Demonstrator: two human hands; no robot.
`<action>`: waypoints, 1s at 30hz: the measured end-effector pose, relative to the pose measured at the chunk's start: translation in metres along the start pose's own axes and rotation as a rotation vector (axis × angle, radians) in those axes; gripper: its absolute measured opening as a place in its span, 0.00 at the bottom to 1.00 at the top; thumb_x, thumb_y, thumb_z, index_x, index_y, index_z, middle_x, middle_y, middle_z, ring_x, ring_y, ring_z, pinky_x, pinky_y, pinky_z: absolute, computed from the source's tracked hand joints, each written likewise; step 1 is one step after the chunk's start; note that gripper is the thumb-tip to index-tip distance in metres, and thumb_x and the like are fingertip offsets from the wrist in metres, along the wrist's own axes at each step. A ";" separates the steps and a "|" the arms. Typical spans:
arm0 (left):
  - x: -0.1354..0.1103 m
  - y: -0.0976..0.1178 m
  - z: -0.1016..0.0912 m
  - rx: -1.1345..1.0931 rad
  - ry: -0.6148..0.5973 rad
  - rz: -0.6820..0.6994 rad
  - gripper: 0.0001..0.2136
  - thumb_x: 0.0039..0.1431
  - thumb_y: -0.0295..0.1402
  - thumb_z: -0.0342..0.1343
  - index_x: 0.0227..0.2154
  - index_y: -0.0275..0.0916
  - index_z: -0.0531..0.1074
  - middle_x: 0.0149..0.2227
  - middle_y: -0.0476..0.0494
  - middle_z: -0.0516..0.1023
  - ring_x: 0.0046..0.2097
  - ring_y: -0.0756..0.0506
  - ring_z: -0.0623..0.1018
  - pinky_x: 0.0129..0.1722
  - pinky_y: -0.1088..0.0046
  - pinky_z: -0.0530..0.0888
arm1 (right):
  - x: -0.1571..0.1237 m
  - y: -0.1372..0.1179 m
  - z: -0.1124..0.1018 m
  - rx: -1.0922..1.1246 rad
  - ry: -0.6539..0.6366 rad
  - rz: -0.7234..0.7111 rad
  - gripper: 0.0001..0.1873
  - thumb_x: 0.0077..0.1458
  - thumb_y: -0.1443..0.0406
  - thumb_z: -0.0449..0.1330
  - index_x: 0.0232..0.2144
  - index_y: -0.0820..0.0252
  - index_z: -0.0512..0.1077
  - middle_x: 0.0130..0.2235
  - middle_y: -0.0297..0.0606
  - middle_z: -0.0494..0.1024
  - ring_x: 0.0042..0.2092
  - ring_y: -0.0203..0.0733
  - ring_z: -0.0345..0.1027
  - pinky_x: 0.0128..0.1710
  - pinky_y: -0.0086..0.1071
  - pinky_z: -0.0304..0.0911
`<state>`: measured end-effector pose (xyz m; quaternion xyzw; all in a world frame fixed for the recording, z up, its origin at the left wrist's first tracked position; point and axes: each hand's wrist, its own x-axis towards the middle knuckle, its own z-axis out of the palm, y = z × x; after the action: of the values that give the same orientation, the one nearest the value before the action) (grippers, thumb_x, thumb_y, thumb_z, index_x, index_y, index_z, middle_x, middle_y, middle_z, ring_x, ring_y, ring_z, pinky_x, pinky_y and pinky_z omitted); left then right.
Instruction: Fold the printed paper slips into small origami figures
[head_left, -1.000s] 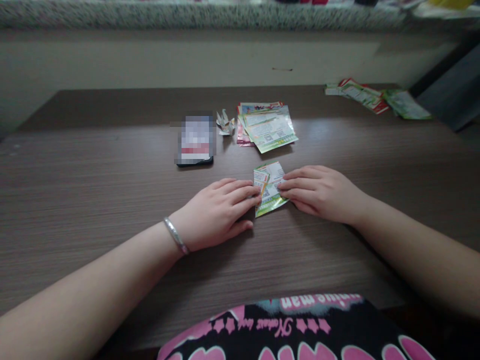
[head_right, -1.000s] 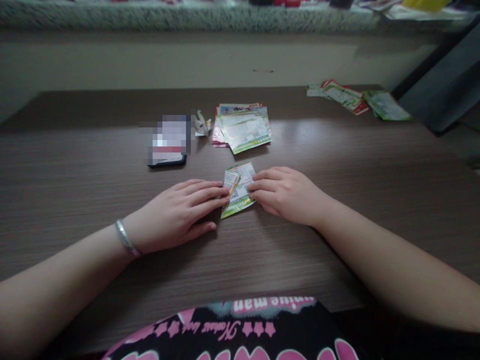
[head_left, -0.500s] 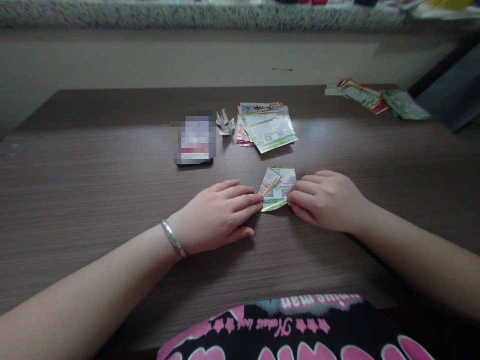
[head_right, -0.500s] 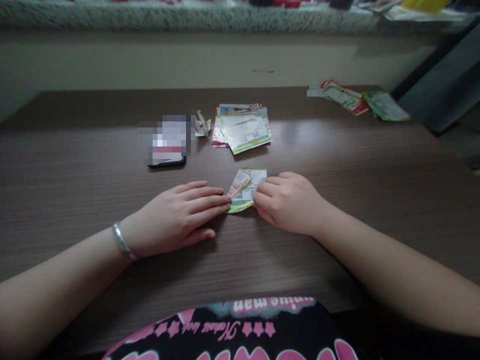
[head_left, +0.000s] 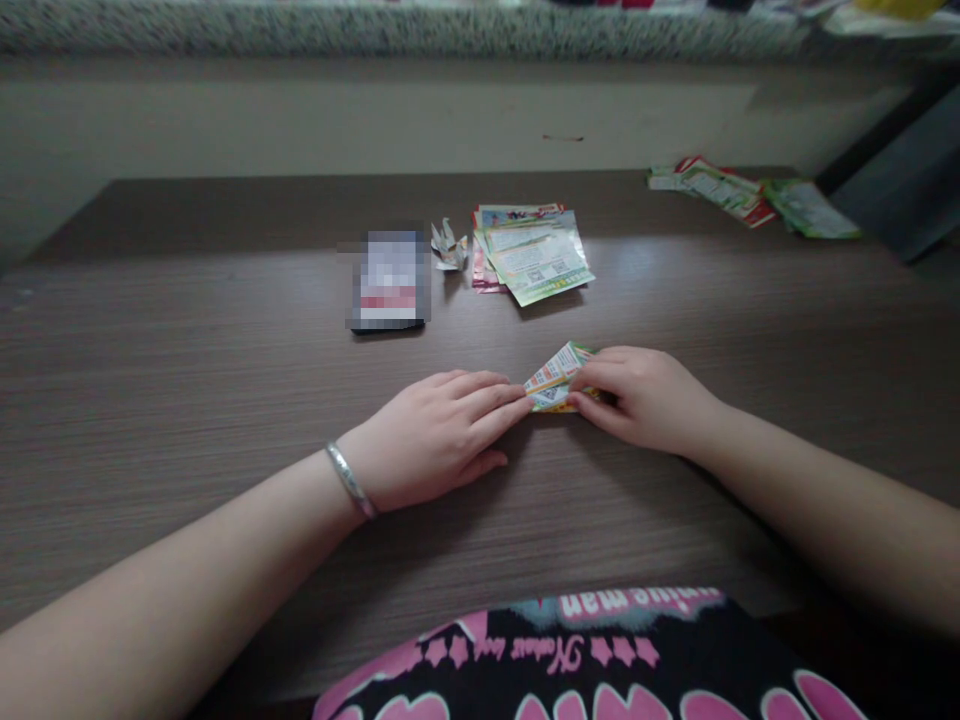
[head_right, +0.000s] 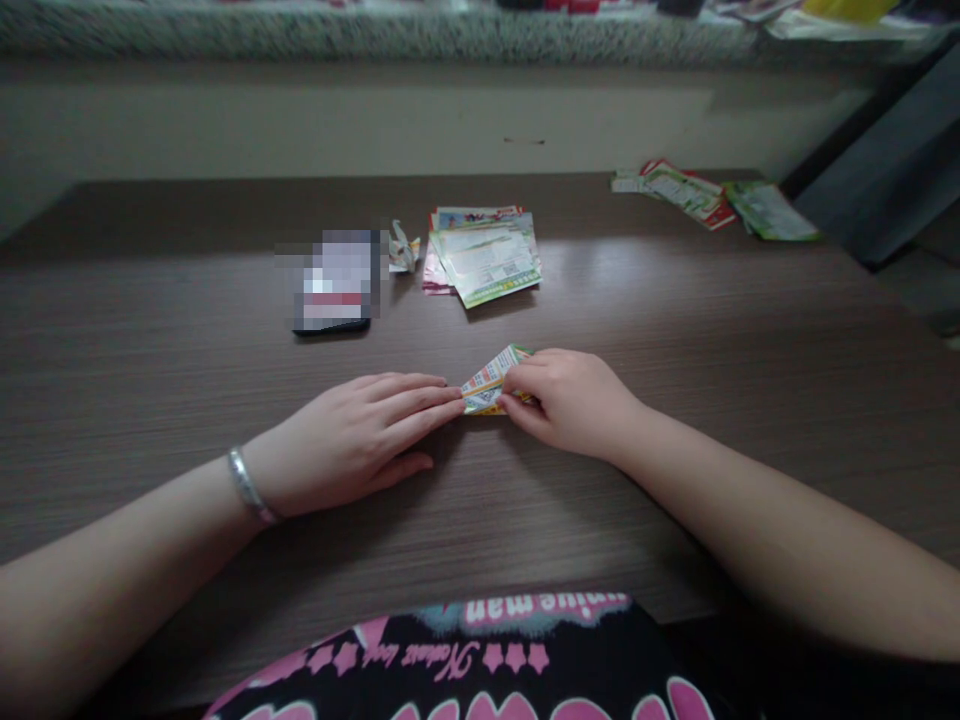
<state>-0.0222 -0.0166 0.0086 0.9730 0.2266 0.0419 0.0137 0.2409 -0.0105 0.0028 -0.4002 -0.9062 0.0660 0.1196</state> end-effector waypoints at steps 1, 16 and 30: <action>0.000 0.000 0.000 0.006 0.004 0.003 0.23 0.65 0.37 0.49 0.60 0.36 0.60 0.60 0.42 0.68 0.58 0.41 0.69 0.56 0.62 0.69 | 0.000 0.001 0.001 0.007 -0.007 0.039 0.11 0.59 0.61 0.53 0.33 0.60 0.73 0.32 0.39 0.78 0.34 0.41 0.69 0.33 0.31 0.59; 0.005 0.007 0.001 0.039 0.025 -0.034 0.21 0.64 0.35 0.48 0.59 0.38 0.62 0.57 0.43 0.71 0.56 0.41 0.70 0.52 0.62 0.71 | 0.008 0.005 0.005 0.056 -0.020 0.146 0.07 0.57 0.61 0.56 0.31 0.59 0.70 0.32 0.37 0.75 0.33 0.39 0.66 0.33 0.30 0.57; 0.006 0.008 0.005 0.024 0.035 -0.062 0.19 0.63 0.36 0.49 0.56 0.38 0.66 0.54 0.43 0.72 0.55 0.40 0.70 0.53 0.60 0.71 | 0.011 0.006 0.007 0.068 -0.038 0.191 0.07 0.57 0.62 0.56 0.30 0.60 0.68 0.31 0.37 0.74 0.32 0.39 0.65 0.32 0.30 0.55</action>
<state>-0.0131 -0.0210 0.0047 0.9647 0.2575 0.0556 -0.0006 0.2362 0.0018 -0.0039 -0.4792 -0.8632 0.1155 0.1090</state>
